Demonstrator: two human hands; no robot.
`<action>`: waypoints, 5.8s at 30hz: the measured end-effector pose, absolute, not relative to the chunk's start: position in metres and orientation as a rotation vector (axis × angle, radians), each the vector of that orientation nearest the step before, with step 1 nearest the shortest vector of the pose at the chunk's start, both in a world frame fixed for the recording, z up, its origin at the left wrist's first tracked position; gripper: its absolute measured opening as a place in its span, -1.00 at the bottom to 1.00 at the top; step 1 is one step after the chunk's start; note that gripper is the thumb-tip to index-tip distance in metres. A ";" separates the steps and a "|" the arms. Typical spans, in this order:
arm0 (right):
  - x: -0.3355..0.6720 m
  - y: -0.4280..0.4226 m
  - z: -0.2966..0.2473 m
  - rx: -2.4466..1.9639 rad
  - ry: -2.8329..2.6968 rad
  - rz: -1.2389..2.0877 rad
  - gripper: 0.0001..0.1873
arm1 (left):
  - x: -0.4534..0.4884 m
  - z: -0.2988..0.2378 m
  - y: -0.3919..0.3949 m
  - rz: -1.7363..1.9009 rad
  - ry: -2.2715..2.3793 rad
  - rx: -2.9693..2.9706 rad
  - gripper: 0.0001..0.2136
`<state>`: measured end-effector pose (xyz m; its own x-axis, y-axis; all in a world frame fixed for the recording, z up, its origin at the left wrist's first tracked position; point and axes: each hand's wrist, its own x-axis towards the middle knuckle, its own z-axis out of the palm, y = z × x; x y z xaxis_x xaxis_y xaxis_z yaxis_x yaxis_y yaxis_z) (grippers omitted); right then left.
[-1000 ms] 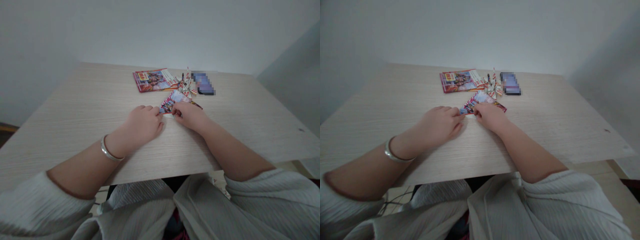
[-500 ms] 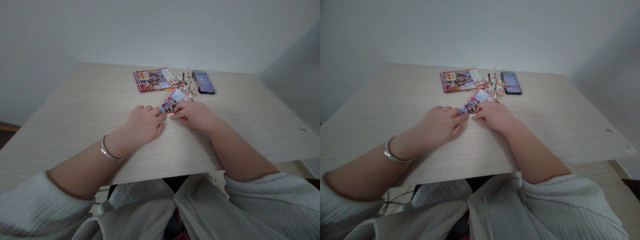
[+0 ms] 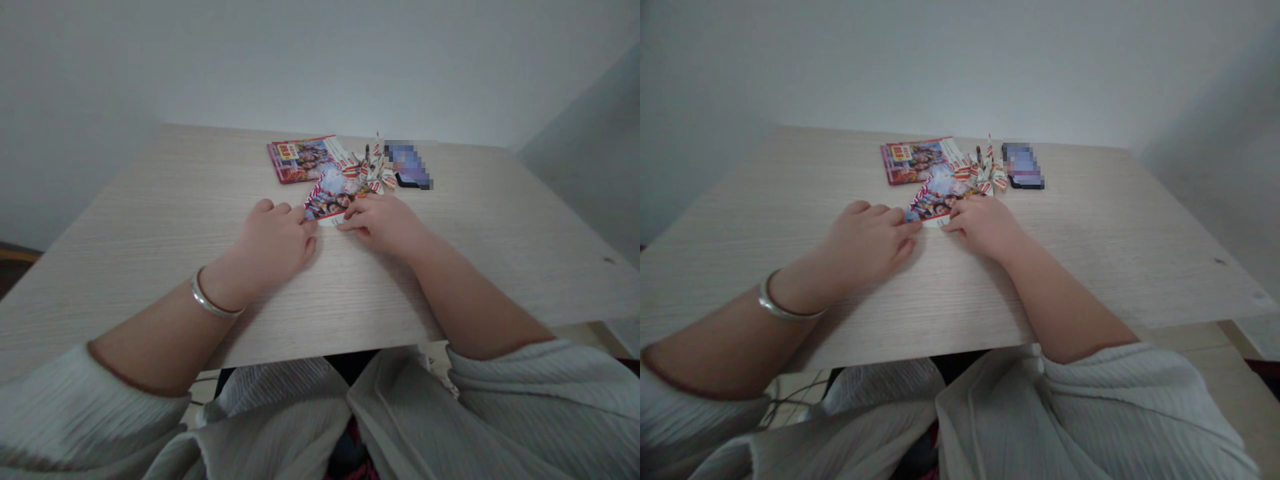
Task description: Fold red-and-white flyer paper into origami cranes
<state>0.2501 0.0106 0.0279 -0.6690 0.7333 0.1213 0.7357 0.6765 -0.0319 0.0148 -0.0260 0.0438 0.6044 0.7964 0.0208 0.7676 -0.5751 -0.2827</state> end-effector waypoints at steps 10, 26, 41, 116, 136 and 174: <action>0.274 0.008 0.042 -1.492 -2.790 -0.075 -0.67 | 0.016 0.051 -0.027 0.284 -1.313 -2.547 -0.59; 0.281 0.006 0.039 -1.510 -2.571 -0.091 -0.72 | 0.008 0.039 -0.013 0.098 -1.412 -2.482 -0.60; 0.242 0.010 0.018 -1.289 -2.646 -0.250 -0.70 | 0.009 0.028 -0.003 -0.083 -1.456 -2.512 -0.66; 0.296 0.011 0.026 -1.267 -2.079 0.309 -0.91 | -0.020 0.028 0.024 -0.418 -1.455 -2.565 -0.83; 0.280 0.027 0.004 -1.313 -2.444 0.050 -0.69 | -0.011 0.016 0.023 -0.386 -0.890 -2.887 -0.65; 0.264 0.027 0.004 -1.074 -2.625 0.172 -0.60 | 0.003 0.021 -0.003 -0.257 -0.769 -2.960 -0.52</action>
